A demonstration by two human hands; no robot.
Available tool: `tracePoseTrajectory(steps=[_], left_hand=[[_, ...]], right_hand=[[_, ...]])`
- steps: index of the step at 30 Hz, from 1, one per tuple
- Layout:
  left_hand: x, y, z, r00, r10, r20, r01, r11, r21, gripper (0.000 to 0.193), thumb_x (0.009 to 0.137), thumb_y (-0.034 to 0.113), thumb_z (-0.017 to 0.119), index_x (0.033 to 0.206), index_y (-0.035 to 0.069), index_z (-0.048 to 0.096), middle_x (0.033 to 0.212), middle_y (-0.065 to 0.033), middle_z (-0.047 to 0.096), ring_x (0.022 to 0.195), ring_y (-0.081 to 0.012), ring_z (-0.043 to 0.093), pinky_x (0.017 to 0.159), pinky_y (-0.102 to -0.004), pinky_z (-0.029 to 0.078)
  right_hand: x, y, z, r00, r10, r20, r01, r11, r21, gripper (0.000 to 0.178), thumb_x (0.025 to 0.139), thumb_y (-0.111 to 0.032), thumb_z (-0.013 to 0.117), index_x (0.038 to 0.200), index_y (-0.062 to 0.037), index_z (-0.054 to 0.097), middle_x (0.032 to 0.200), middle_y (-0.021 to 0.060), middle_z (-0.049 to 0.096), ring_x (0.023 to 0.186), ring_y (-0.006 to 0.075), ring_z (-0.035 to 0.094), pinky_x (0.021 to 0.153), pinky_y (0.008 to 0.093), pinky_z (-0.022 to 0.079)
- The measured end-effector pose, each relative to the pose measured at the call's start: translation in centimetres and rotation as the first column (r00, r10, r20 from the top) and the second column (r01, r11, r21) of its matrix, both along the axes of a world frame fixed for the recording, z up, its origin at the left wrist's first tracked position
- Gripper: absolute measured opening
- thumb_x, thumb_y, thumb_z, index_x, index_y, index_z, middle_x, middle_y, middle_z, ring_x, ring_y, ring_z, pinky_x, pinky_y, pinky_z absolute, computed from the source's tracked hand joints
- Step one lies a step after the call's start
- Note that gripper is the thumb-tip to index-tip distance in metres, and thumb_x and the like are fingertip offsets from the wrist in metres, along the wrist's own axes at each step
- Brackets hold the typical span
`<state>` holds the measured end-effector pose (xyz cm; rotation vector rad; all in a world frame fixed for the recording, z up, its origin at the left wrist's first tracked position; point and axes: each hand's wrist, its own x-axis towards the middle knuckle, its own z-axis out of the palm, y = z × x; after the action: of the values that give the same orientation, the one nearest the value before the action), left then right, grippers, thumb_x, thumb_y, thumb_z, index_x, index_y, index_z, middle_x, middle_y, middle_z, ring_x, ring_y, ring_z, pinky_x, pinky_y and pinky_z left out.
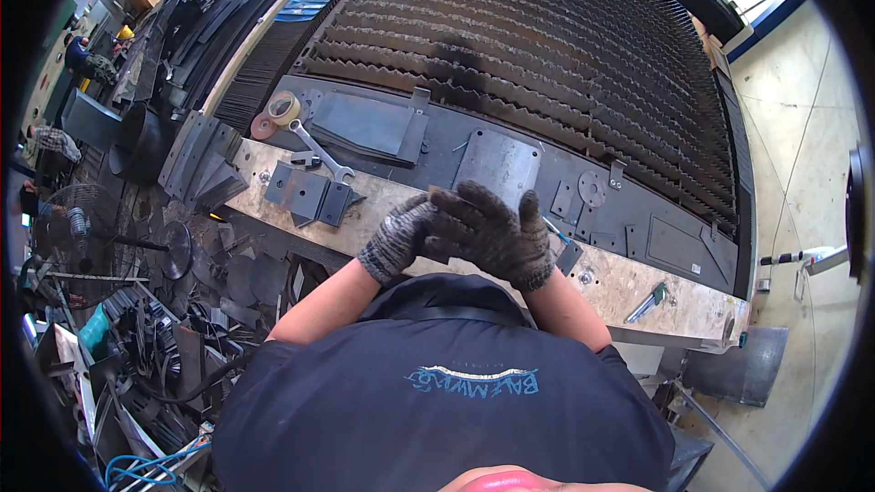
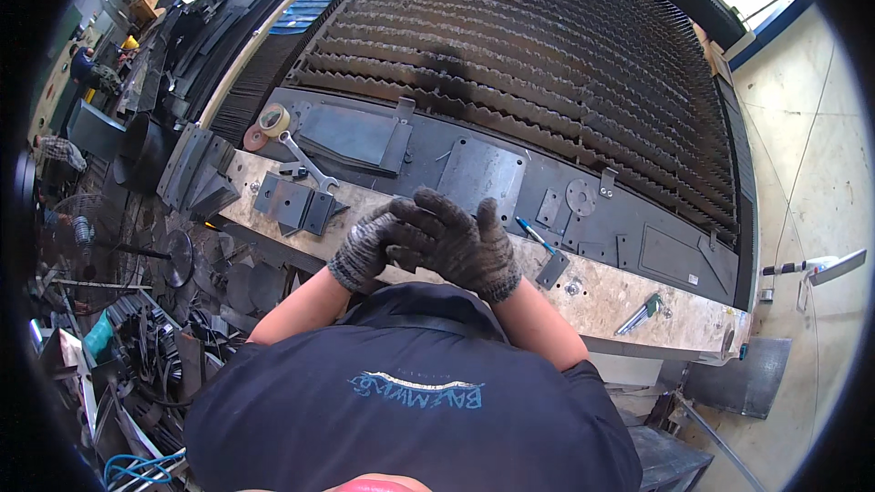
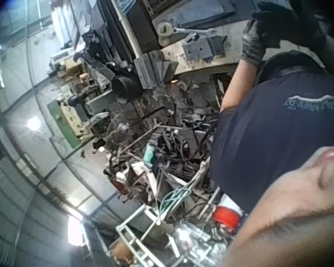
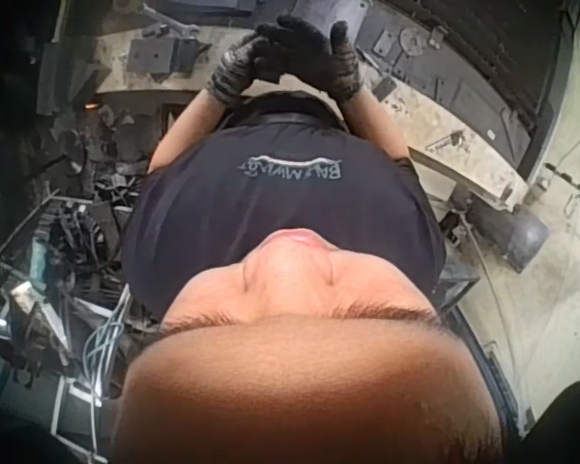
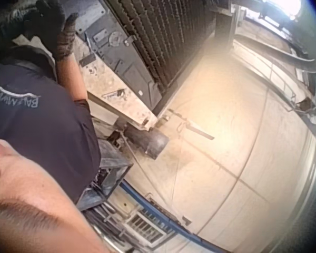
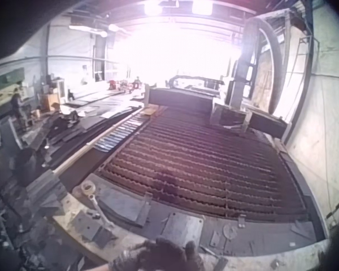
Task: The person is assembling and measuring metal plates on a workbench near industrial machinery.
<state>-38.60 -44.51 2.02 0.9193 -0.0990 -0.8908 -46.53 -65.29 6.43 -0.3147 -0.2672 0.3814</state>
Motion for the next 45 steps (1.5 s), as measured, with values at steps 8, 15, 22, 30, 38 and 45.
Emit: tracePoseTrajectory(steps=[8,15,22,30,38,45], left_hand=[[-0.1,-0.6,-1.2,0.99,-0.006,-0.138,0.008,1.0,0.011,0.044,0.104,0.026,0.058,0.141,0.003,0.055,0.124,-0.0133,0.069,0.109,-0.0269,0.071,0.094,-0.0392,0.059],[0.6,0.8,-2.9,0.927,0.102,-0.361,-0.127,0.991,-0.047,0.035,0.102,0.023,0.064,0.133,0.006,0.06,0.117,-0.0135,0.07,0.1,-0.0308,0.071,0.086,-0.0469,0.061],[-0.1,-0.2,-2.8,0.983,0.079,-0.163,-0.107,0.98,-0.169,0.035,0.103,0.018,0.062,0.136,0.006,0.058,0.119,-0.0125,0.067,0.11,-0.0262,0.068,0.095,-0.0402,0.059],[0.0,-1.6,-5.4,0.979,0.176,0.098,-0.173,0.984,-0.04,0.043,0.109,0.027,0.054,0.147,0.005,0.052,0.139,-0.0094,0.061,0.125,-0.0224,0.061,0.107,-0.0369,0.051],[2.2,-0.5,-4.3,0.924,0.19,0.332,-0.136,0.975,-0.177,0.076,0.105,0.065,0.039,0.157,0.011,0.037,0.158,-0.0193,0.044,0.141,-0.0404,0.046,0.117,-0.0568,0.039],[2.6,1.5,-1.6,0.969,0.085,-0.233,-0.211,0.779,-0.591,0.08,0.1,0.074,0.036,0.148,0.013,0.053,0.158,-0.0173,0.048,0.139,-0.0383,0.051,0.11,-0.0595,0.045]], right_hand=[[1.2,-1.5,-2.7,0.978,-0.167,-0.121,0.153,0.981,-0.122,0.085,0.098,-0.076,0.039,0.157,-0.0145,0.043,0.163,0.0182,0.04,0.149,0.0402,0.04,0.125,0.0638,0.024],[1.5,-2.1,-3.7,0.924,-0.366,-0.111,0.311,0.888,-0.339,0.077,0.102,-0.067,0.047,0.154,-0.0101,0.045,0.157,0.0198,0.047,0.144,0.0403,0.047,0.121,0.0588,0.034],[0.7,0.9,-3.2,0.975,-0.124,0.184,0.212,0.28,-0.936,0.046,0.1,-0.031,0.071,0.136,-0.003,0.065,0.124,0.0107,0.073,0.105,0.0245,0.071,0.094,0.0352,0.054],[0.4,2.2,-2.5,0.941,0.075,0.331,0.33,-0.431,-0.84,0.039,0.099,-0.048,0.062,0.119,-0.0162,0.074,0.106,0.0173,0.075,0.097,0.0381,0.072,0.086,0.0492,0.056],[-1.0,3.2,-0.6,0.925,-0.169,0.341,0.377,0.284,-0.882,0.031,0.102,-0.013,0.068,0.13,-0.0011,0.066,0.115,0.0073,0.075,0.107,0.0132,0.069,0.097,0.0332,0.054],[-1.5,2.5,-2.9,0.929,-0.255,0.267,0.309,0.139,-0.941,0.032,0.101,-0.019,0.069,0.126,-0.0004,0.066,0.109,0.0109,0.075,0.1,0.0156,0.07,0.092,0.034,0.056]])
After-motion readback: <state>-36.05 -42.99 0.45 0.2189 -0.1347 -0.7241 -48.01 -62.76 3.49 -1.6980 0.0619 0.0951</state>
